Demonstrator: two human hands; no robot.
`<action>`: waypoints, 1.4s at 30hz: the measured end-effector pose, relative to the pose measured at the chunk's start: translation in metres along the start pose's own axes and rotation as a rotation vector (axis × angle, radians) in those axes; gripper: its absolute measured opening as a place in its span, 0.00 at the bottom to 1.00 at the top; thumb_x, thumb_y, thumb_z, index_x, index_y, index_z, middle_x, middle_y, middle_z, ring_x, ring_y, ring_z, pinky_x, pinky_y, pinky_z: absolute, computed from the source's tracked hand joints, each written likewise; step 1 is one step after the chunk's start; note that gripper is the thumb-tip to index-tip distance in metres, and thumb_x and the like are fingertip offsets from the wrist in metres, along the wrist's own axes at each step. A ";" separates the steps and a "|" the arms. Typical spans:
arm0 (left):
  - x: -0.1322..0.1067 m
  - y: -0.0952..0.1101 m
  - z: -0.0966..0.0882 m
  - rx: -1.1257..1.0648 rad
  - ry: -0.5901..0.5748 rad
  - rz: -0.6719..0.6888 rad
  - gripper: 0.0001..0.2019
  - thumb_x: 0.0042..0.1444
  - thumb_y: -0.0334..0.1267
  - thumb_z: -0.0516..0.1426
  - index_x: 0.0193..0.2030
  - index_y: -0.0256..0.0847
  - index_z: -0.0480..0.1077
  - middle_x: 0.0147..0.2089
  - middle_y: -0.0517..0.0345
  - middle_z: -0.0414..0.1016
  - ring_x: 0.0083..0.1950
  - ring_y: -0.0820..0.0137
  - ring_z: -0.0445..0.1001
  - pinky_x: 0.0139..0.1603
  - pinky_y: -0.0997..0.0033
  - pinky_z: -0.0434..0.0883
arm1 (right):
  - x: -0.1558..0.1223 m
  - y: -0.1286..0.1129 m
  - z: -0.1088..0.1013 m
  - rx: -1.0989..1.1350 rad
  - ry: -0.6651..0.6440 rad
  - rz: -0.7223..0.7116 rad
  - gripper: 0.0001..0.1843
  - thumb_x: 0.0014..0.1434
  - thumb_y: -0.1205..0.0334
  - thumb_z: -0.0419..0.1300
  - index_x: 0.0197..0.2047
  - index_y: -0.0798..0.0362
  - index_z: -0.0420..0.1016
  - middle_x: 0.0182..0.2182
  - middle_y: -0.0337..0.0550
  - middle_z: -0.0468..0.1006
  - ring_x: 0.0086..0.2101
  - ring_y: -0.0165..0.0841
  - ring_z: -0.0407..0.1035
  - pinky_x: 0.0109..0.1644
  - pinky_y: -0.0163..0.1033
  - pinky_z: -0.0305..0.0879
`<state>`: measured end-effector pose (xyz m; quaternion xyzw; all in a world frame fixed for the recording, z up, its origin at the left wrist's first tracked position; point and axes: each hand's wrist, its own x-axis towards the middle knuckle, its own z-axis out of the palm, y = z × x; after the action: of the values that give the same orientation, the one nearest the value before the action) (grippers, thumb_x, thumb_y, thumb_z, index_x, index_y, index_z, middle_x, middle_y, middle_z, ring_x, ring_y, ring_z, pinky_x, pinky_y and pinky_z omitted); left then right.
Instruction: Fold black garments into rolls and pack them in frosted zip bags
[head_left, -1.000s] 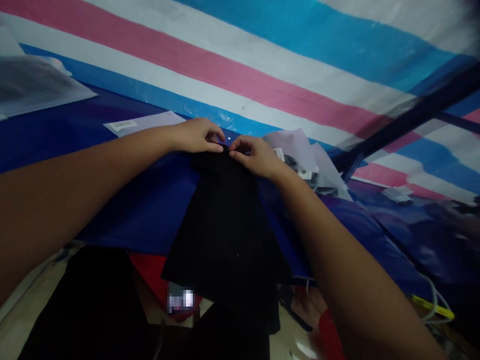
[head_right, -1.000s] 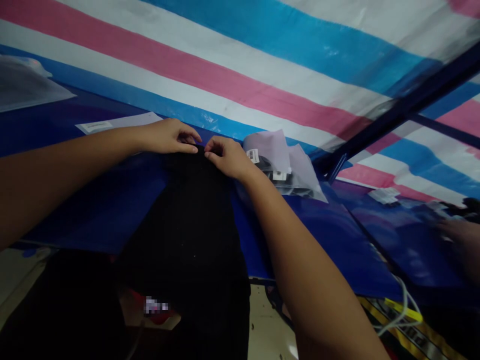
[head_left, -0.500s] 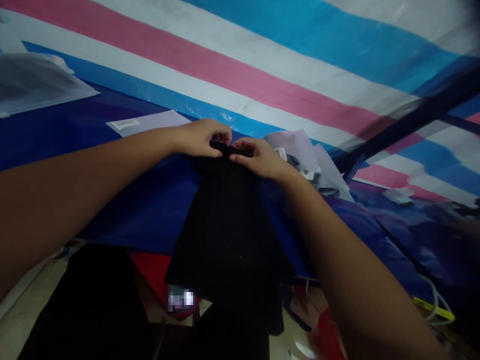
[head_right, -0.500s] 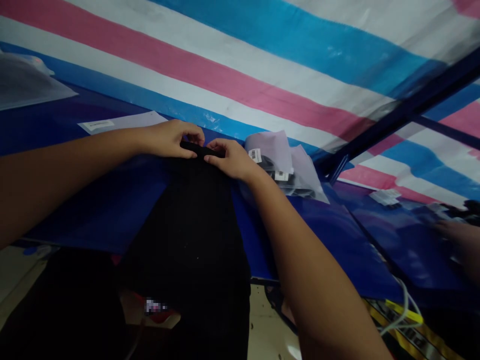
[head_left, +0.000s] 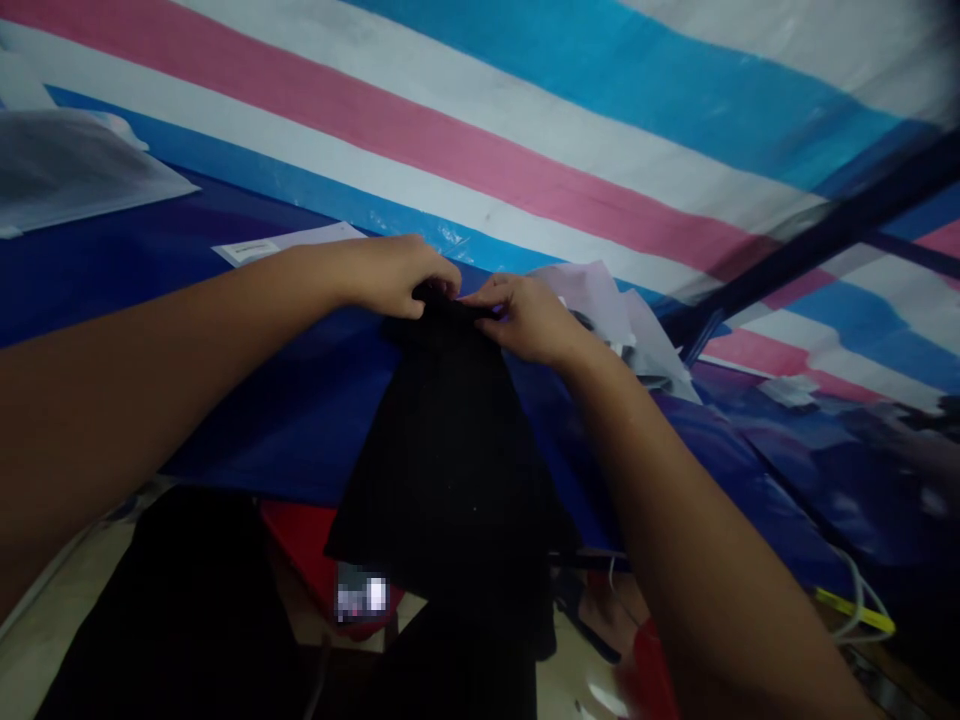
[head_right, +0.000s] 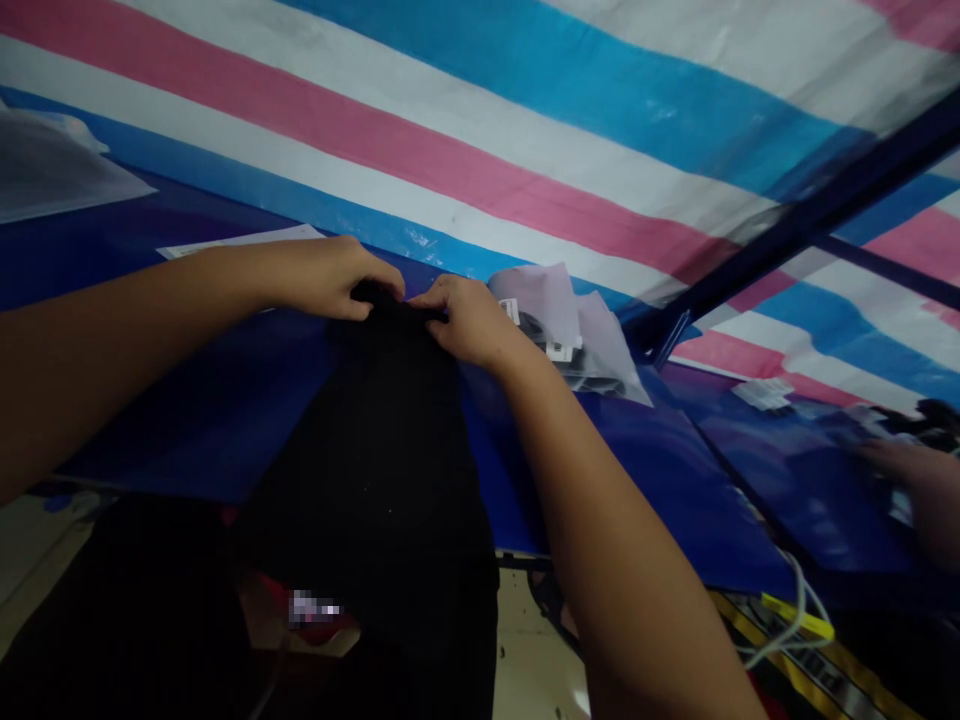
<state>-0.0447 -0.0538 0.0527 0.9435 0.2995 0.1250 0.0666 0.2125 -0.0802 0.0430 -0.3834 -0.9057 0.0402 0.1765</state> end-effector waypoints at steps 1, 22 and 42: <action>0.000 0.000 0.000 -0.013 -0.010 -0.007 0.25 0.52 0.30 0.58 0.58 0.43 0.80 0.53 0.55 0.85 0.49 0.62 0.81 0.48 0.68 0.70 | 0.000 -0.003 -0.001 -0.021 -0.006 -0.005 0.27 0.55 0.78 0.60 0.52 0.46 0.89 0.45 0.44 0.84 0.44 0.42 0.77 0.55 0.47 0.73; 0.006 0.000 0.020 -0.446 0.079 -0.087 0.12 0.51 0.45 0.65 0.38 0.42 0.75 0.38 0.55 0.80 0.42 0.64 0.78 0.43 0.64 0.69 | 0.002 -0.010 -0.004 0.239 -0.113 0.144 0.16 0.70 0.49 0.60 0.47 0.51 0.84 0.40 0.45 0.83 0.39 0.40 0.73 0.44 0.45 0.68; -0.001 0.000 0.009 -0.305 -0.030 -0.151 0.19 0.56 0.56 0.63 0.43 0.42 0.80 0.38 0.55 0.82 0.40 0.63 0.78 0.41 0.66 0.66 | 0.000 -0.018 -0.004 0.188 -0.024 0.040 0.11 0.56 0.60 0.71 0.40 0.49 0.75 0.39 0.44 0.81 0.38 0.41 0.73 0.46 0.46 0.69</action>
<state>-0.0430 -0.0545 0.0438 0.8991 0.3461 0.1494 0.2225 0.2020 -0.0932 0.0503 -0.3828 -0.8921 0.1331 0.1999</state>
